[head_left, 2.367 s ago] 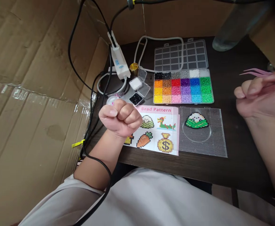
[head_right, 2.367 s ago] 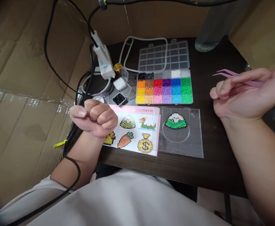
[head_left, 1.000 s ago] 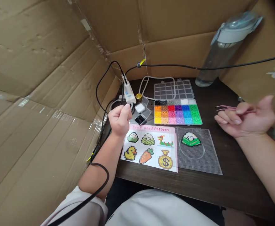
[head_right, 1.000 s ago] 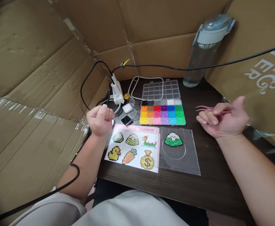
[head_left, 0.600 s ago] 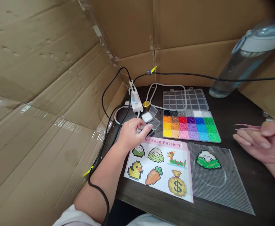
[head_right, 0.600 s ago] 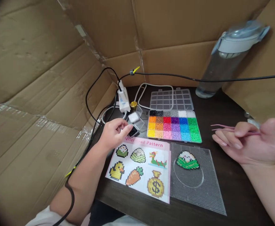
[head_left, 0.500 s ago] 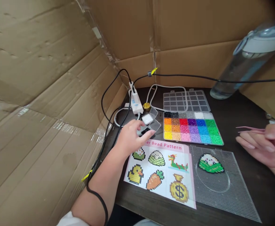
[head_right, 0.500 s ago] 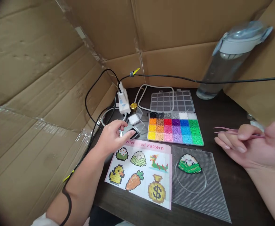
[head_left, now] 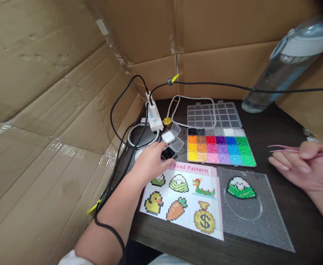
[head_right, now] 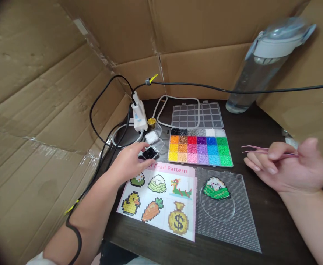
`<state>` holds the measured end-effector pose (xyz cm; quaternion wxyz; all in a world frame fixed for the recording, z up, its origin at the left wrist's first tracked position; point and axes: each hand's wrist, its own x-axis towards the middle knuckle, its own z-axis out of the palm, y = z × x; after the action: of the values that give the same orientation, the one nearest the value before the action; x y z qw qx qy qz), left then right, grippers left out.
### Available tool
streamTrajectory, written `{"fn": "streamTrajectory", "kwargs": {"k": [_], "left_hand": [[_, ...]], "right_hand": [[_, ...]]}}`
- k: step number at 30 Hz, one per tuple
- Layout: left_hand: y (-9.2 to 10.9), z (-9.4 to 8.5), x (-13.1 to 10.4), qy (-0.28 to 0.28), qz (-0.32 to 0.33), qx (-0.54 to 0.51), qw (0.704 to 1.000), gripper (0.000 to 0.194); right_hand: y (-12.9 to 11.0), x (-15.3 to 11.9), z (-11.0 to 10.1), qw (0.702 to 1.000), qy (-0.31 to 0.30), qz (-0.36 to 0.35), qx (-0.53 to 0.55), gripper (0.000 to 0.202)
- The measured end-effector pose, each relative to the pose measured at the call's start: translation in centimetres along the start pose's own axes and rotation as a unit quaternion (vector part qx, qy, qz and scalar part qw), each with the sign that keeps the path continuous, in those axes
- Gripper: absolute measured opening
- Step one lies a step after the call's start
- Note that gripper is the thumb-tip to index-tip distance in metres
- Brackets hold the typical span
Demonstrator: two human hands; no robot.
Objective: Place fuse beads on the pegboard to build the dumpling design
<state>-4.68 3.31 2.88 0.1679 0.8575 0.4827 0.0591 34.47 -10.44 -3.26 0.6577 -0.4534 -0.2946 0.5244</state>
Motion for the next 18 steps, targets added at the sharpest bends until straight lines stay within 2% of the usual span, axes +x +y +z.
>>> {"fn": "streamTrajectory", "kwargs": {"k": [3, 7, 13, 15, 18], "left_hand": [[0.1, 0.6, 0.2, 0.007, 0.008, 0.008, 1.0, 0.052], [0.7, 1.9, 0.4, 0.029, 0.023, -0.001, 0.999, 0.053], [1.1, 2.6, 0.8, 0.11, 0.017, -0.063, 0.992, 0.052], [1.1, 2.4, 0.8, 0.164, 0.04, -0.124, 0.978, 0.044], [1.7, 2.1, 0.3, 0.224, 0.114, -0.235, 0.939, 0.017]], "right_hand": [[-0.9, -0.2, 1.7, 0.996, -0.062, -0.053, -0.032, 0.054], [-1.4, -0.1, 2.1, 0.993, -0.099, -0.057, -0.021, 0.056], [-1.7, -0.2, 2.6, 0.997, -0.062, -0.038, -0.018, 0.054], [-1.8, -0.3, 2.9, 0.997, -0.065, -0.039, -0.022, 0.054], [-2.0, -0.4, 3.0, 0.997, -0.067, -0.035, -0.028, 0.053]]}}
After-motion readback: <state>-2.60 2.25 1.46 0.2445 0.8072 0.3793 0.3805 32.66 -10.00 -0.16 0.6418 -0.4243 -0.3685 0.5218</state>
